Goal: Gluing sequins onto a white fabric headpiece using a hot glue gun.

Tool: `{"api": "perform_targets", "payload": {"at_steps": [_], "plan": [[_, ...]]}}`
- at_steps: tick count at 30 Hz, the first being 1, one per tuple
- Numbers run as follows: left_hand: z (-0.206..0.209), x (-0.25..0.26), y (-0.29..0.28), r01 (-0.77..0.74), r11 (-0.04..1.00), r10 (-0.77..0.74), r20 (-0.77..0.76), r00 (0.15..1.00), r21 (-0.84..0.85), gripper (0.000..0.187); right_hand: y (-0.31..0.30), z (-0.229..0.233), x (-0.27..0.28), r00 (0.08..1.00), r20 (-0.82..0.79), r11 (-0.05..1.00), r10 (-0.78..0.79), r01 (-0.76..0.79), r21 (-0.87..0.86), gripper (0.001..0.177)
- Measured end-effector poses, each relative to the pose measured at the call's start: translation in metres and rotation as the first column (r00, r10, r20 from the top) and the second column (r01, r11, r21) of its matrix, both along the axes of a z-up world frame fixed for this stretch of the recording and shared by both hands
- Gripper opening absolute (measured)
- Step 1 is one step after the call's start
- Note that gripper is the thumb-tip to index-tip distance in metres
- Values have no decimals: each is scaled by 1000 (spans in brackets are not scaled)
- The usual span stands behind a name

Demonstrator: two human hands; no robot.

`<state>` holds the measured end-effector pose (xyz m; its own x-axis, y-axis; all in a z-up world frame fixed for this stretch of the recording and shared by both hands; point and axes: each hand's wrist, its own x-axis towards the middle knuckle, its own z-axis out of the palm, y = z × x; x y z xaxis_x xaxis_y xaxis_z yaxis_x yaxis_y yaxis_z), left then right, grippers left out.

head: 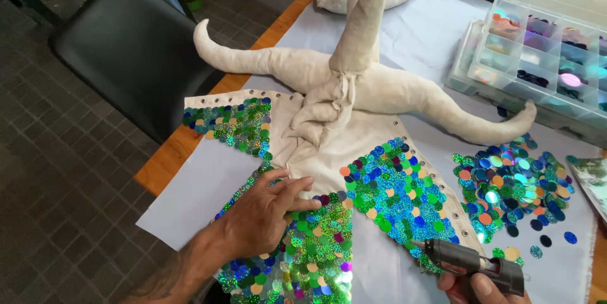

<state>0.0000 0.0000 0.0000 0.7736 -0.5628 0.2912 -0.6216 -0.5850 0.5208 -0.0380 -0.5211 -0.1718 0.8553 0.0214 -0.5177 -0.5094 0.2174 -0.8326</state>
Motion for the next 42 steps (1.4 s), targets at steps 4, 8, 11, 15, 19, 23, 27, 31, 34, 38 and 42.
{"api": "perform_targets", "payload": {"at_steps": [4, 8, 11, 15, 19, 23, 27, 31, 34, 38, 42], "plan": [[7, 0, 2, 9, 996, -13, -37, 999, -87, 78, -2, -4, -1, 998, -58, 997, -34, 30, -70, 59], [18, 0, 4, -72, 981, 56, -93, 994, -183, 86, -23, -26, -2, 1000, 2, 997, 11, -10, -73, 59], [15, -2, 2, -76, 985, 65, -72, 995, -158, 82, -57, -44, 6, 998, 9, 992, 63, -61, -107, 57], [10, -6, -3, -42, 998, 43, 46, 998, -37, 74, -90, -56, 9, 998, -9, 993, 60, -61, -99, 57], [5, -7, -6, -47, 997, 44, 45, 998, 60, 75, -100, -55, 8, 998, -26, 994, 52, -54, -90, 57], [11, -5, -9, -24, 996, 10, 163, 987, 89, 69, -94, -47, 7, 998, -37, 995, 46, -49, -83, 56], [13, 1, -5, -12, 997, 3, 122, 993, 70, 67, -75, -33, 4, 998, -49, 996, 45, -49, -73, 56], [13, 2, -4, -20, 998, 12, 117, 993, 64, 61, -49, -22, 1, 997, -57, 997, 43, -47, -65, 56], [8, 2, -1, -23, 998, 17, 110, 994, 58, 64, -30, -17, 0, 997, -63, 997, 47, -50, -59, 56], [15, 3, 2, -23, 997, 24, 9, 1000, -80, 75, -17, -17, -2, 997, -36, 998, 62, -62, -25, 55], [45, 1, -1, -128, 972, 132, 9, 991, -198, 74, -6, -4, -4, 1000, 29, 1000, 2, -2, -5, 55]]}}
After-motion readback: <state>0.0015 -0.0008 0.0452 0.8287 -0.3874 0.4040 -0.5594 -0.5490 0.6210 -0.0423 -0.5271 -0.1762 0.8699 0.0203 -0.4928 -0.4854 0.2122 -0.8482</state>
